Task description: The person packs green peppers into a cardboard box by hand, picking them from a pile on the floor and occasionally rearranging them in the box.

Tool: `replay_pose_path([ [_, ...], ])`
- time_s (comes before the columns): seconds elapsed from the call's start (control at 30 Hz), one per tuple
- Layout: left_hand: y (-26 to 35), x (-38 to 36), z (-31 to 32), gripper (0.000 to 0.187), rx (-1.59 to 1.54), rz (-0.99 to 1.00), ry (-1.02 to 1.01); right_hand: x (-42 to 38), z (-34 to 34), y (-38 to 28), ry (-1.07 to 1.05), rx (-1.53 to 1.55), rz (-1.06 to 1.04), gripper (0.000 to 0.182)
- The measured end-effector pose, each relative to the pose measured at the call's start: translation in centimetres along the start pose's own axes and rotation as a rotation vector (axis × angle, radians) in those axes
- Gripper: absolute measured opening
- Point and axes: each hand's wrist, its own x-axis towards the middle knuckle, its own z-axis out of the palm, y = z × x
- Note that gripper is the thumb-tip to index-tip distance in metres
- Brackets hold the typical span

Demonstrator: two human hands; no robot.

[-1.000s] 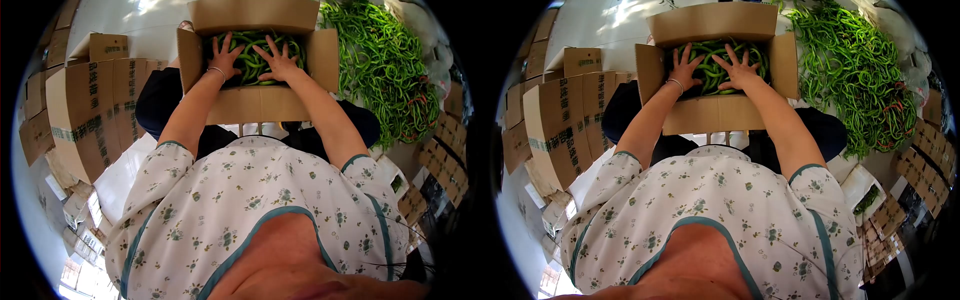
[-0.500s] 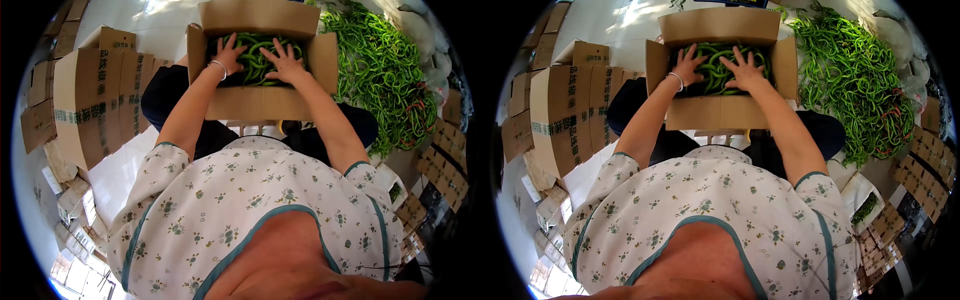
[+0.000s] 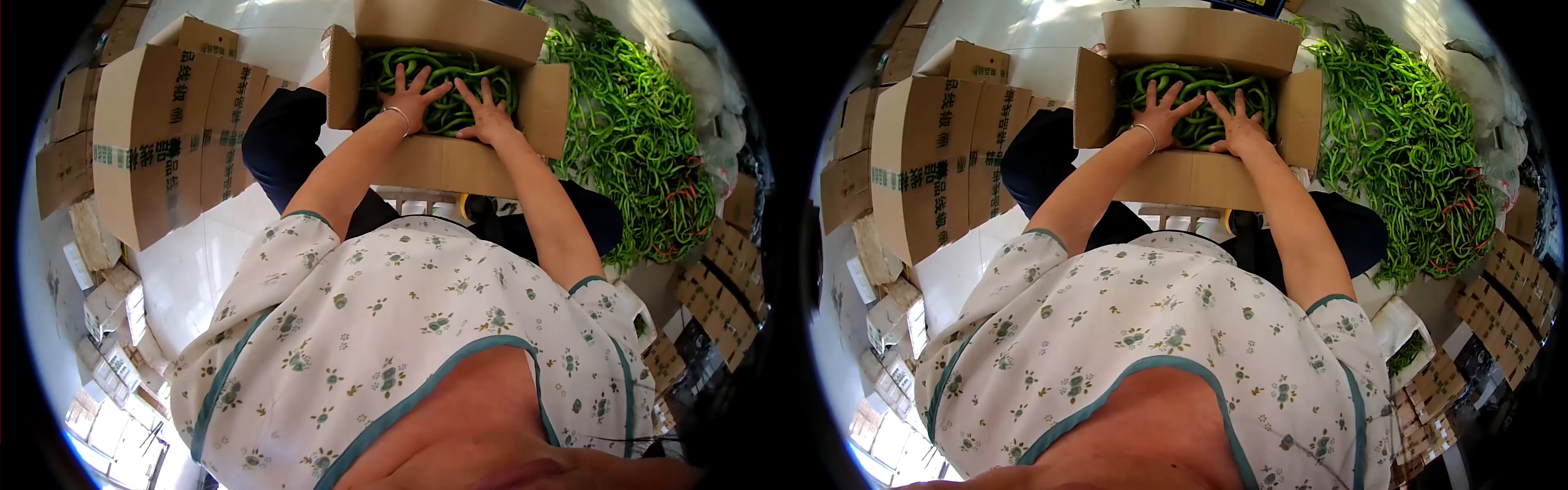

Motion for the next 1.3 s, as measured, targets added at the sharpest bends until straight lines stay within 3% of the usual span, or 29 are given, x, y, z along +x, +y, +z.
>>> replay_pose_path([
  [0.1, -0.3, 0.0, -0.5, 0.098, -0.039, 0.009, -0.022, 0.7, 0.0, -0.1, -0.039, -0.084, 0.01, 0.105],
  [0.37, 0.1, 0.5, 0.0, 0.099, -0.087, -0.015, -0.036, 0.9, 0.8, 0.7, 0.02, 0.077, -0.037, 0.109],
  [0.47, 0.1, 0.0, -0.8, 0.099, -0.119, 0.011, -0.021, -0.6, 0.0, 0.9, 0.084, 0.104, -0.064, 0.103],
  [0.5, 0.1, -0.1, -1.2, 0.097, -0.142, 0.037, -0.001, -1.4, -0.4, 0.9, 0.13, 0.09, -0.083, 0.092],
  [0.6, -0.6, -1.6, -2.6, 0.077, -0.122, 0.187, 0.168, -5.0, -3.3, 1.7, 0.217, 0.042, -0.179, 0.055],
  [0.63, -1.1, -2.3, -3.5, 0.07, -0.143, 0.268, 0.247, -7.2, -3.8, 3.0, 0.422, 0.18, -0.276, 0.054],
  [0.67, -1.3, -3.4, -5.0, 0.069, -0.087, 0.311, 0.457, -10.5, -6.4, 4.2, 0.433, 0.412, -0.36, 0.056],
  [0.7, -1.4, -5.0, -6.6, 0.068, -0.033, 0.352, 0.665, -13.8, -8.3, 5.6, 0.594, 0.428, -0.356, 0.057],
  [0.73, -1.4, -6.8, -8.3, 0.067, 0.038, 0.277, 0.787, -17.3, -10.4, 7.6, 0.502, 0.673, -0.211, 0.054],
  [0.77, -1.6, -8.1, -9.2, 0.067, 0.108, 0.197, 0.905, -19.2, -10.6, 11.0, 0.632, 0.732, -0.164, 0.048],
  [0.83, -6.2, -7.5, -7.1, 0.065, 0.044, 0.055, 1.098, -22.6, -9.2, 17.8, 0.939, 1.041, -0.352, 0.042],
  [0.87, -10.6, -6.7, -4.7, 0.062, -0.462, -0.136, 0.891, -23.8, -7.8, 20.5, 1.016, 1.187, -0.128, 0.044],
  [0.9, -10.5, -7.1, -4.7, 0.058, -0.826, -0.274, 0.654, -24.5, -5.5, 22.8, 1.131, 1.183, 0.097, 0.047],
  [0.93, -10.4, -7.6, -4.8, 0.055, -1.132, -0.483, 0.438, -23.5, -2.3, 25.8, 1.273, 1.345, 0.335, 0.036],
  [0.97, -7.6, -8.9, -6.4, 0.049, -1.306, -0.641, 0.234, -23.1, 2.0, 28.9, 1.223, 1.334, 0.478, 0.028],
  [1.07, -9.8, -8.3, -4.4, 0.039, -1.229, -0.577, 0.329, -21.6, 13.4, 32.5, 0.888, 1.57, 0.861, 0.014],
  [1.13, -7.2, -8.2, -6.3, 0.034, -1.237, -0.646, 0.419, -20.6, 19.2, 33.1, 0.564, 1.77, 0.805, 0.014],
  [1.17, -6.1, -7.9, -7.2, 0.031, -1.242, -0.676, 0.464, -20.2, 20.8, 32.1, 0.57, 1.878, 0.795, 0.018],
  [1.3, -7.2, -6.8, -8.6, 0.028, -1.338, -0.727, 0.411, -17.6, 21.8, 32.2, 0.511, 1.718, 0.802, 0.025],
])
